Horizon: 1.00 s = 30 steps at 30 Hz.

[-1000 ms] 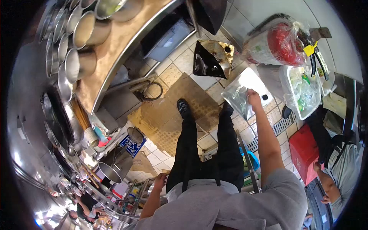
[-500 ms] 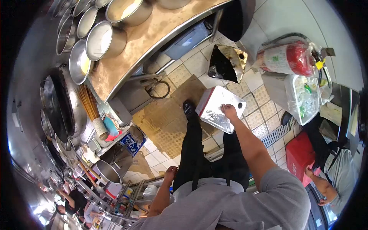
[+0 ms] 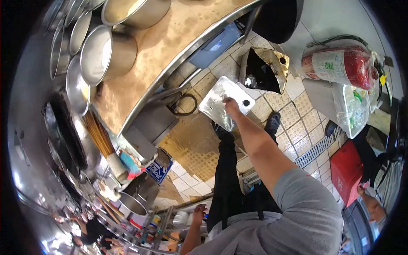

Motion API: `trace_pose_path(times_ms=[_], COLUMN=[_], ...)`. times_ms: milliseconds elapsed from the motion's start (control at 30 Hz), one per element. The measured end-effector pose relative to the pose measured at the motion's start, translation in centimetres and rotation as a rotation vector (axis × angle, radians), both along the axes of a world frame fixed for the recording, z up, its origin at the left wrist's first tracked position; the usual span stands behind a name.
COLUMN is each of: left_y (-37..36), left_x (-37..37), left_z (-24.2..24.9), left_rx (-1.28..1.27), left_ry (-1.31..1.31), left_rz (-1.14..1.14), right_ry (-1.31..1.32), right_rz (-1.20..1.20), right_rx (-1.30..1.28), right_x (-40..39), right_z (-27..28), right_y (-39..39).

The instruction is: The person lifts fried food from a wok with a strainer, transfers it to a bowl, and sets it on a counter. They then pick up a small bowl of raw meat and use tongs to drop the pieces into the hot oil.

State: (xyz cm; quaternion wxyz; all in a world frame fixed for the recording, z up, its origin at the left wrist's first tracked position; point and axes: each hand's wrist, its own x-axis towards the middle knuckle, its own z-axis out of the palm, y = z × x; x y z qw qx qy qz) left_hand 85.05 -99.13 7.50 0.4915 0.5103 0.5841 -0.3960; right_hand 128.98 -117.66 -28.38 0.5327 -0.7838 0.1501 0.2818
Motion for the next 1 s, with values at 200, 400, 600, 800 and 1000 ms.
trace_pose_path(times_ms=[200,400,600,800,1000], left_y=[0.2,-0.3,6.0,4.7,0.9], left_x=[1.3,3.6,4.8,24.7,33.9], left_z=[0.3,-0.2,-9.9,-4.0,6.4], left_rx=[-0.016,0.014,0.137,0.175,0.257], left_ry=[0.03,-0.016,-0.687,-0.773,-0.897], left_rz=[0.058,0.072,-0.906,-0.938,-0.716], right_ry=[-0.317,0.0,-0.134,-0.135,0.102], right_rz=[0.658,0.193,0.231,0.253,-0.253], right_rx=[-0.564,-0.359,-0.461,-0.575,-0.233], right_x=[0.7,1.6,-5.2,-6.7,-9.3], right_z=[0.5,10.3,9.7,27.7,38.3], right_y=[1.9,-1.3,-16.9,-27.5,-26.3])
